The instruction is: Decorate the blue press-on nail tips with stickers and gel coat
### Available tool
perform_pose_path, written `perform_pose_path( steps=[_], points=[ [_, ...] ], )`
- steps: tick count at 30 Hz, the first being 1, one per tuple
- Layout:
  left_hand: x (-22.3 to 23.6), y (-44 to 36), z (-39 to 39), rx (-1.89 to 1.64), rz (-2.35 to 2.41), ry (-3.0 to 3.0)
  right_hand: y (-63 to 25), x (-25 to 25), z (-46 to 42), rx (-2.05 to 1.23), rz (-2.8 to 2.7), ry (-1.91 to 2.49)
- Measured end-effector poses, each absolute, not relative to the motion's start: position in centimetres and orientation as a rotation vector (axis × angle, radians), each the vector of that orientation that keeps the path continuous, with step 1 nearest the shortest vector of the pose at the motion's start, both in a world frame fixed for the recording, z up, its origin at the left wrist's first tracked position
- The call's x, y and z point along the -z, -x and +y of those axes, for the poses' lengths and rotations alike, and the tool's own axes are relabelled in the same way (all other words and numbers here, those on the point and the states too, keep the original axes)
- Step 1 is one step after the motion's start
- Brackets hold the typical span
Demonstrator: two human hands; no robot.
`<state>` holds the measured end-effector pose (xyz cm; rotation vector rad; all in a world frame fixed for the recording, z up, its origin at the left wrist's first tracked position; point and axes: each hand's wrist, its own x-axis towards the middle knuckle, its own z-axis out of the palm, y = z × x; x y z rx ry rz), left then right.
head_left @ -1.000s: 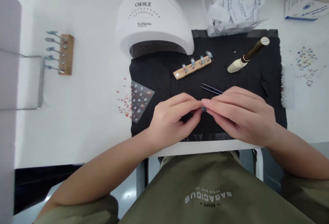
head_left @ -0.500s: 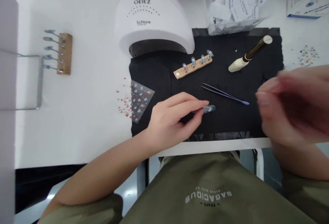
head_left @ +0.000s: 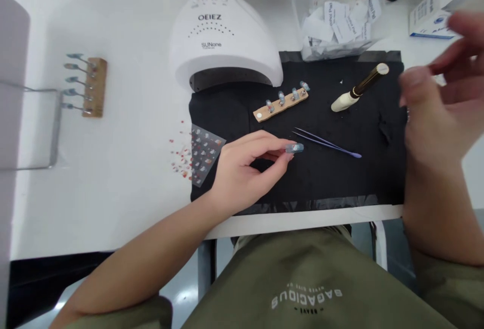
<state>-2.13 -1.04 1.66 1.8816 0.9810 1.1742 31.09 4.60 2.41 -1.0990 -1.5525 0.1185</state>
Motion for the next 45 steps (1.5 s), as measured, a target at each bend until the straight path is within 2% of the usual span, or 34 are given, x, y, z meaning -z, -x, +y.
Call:
perform_pose_path(
  steps=[8, 18, 29, 45],
  points=[
    [-1.6, 2.0, -1.1, -1.185, 0.964, -1.851, -27.6, -2.7, 5.0, -0.062, -1.695, 1.258],
    [-1.5, 1.9, -1.1, -1.204, 0.962, -1.801, -28.4, -2.5, 4.8, -0.037, -1.793, 1.130],
    [-1.4, 1.9, -0.9, -1.185, 0.975, -1.791, -28.3, -2.4, 4.8, -0.134, -1.698, 1.408],
    [-1.2, 2.0, -0.9, -1.183, 0.974, -1.771, -28.9, -2.6, 4.3, -0.157, -1.838, 1.252]
  ],
)
